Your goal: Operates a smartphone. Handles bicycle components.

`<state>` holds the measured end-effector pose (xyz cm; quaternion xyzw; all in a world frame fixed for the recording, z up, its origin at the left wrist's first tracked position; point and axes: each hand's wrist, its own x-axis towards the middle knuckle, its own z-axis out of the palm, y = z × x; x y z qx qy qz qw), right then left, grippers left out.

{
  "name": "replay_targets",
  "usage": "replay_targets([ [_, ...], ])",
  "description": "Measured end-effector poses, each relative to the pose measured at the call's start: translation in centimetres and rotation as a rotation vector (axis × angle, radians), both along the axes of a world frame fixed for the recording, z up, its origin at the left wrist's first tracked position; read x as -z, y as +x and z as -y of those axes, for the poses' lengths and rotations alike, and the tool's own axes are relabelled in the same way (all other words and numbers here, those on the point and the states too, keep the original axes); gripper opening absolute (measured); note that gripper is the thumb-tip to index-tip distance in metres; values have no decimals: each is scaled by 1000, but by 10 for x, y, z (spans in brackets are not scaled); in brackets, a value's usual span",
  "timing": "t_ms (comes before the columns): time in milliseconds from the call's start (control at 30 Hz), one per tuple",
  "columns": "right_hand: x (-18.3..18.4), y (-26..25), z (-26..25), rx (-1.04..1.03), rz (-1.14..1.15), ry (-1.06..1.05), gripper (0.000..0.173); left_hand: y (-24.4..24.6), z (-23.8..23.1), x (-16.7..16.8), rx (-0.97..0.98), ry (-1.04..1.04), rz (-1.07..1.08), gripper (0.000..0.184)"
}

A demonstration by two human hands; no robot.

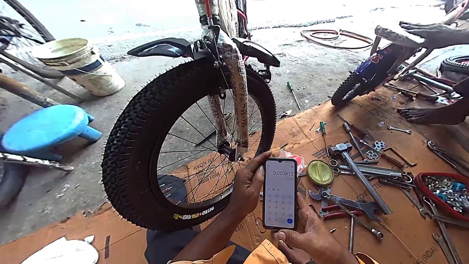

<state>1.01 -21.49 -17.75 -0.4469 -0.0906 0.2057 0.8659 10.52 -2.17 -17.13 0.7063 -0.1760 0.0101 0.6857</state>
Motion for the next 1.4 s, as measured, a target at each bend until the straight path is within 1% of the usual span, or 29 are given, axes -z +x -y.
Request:
replay_targets([
  [100, 3, 0, -1, -33, -8, 50, 97, -1, -2, -1, -15, 3, -11, 42],
  [267, 0, -1, -1, -72, -92, 124, 99, -1, -5, -5, -28, 4, -47, 38],
  [367, -1, -2, -2, -64, -82, 111, 95, -1, -6, -7, -36, -5, -47, 39],
  [533, -2, -1, 0, -50, -29, 61, 97, 0, -6, -3, -55, -6, -37, 40],
  [633, -3, -2, 0, -36, -33, 53, 97, 2, -7, -2, -30, -31, -7, 39],
  [900, -5, -2, 1, -24, -16, 26, 95, 5, -9, -3, -40, -17, 13, 37],
  [1033, -4, -2, 2, -20, -19, 12, 95, 5, -9, -2, -33, -23, 24, 41],
  [1233, -6, -2, 3, -16, -25, -7, 94, 6, -8, -1, -10, -40, 24, 40],
  [1400, -6, -1, 2, -11, -17, -12, 95, 6, -9, -1, -15, -11, 44, 40],
])
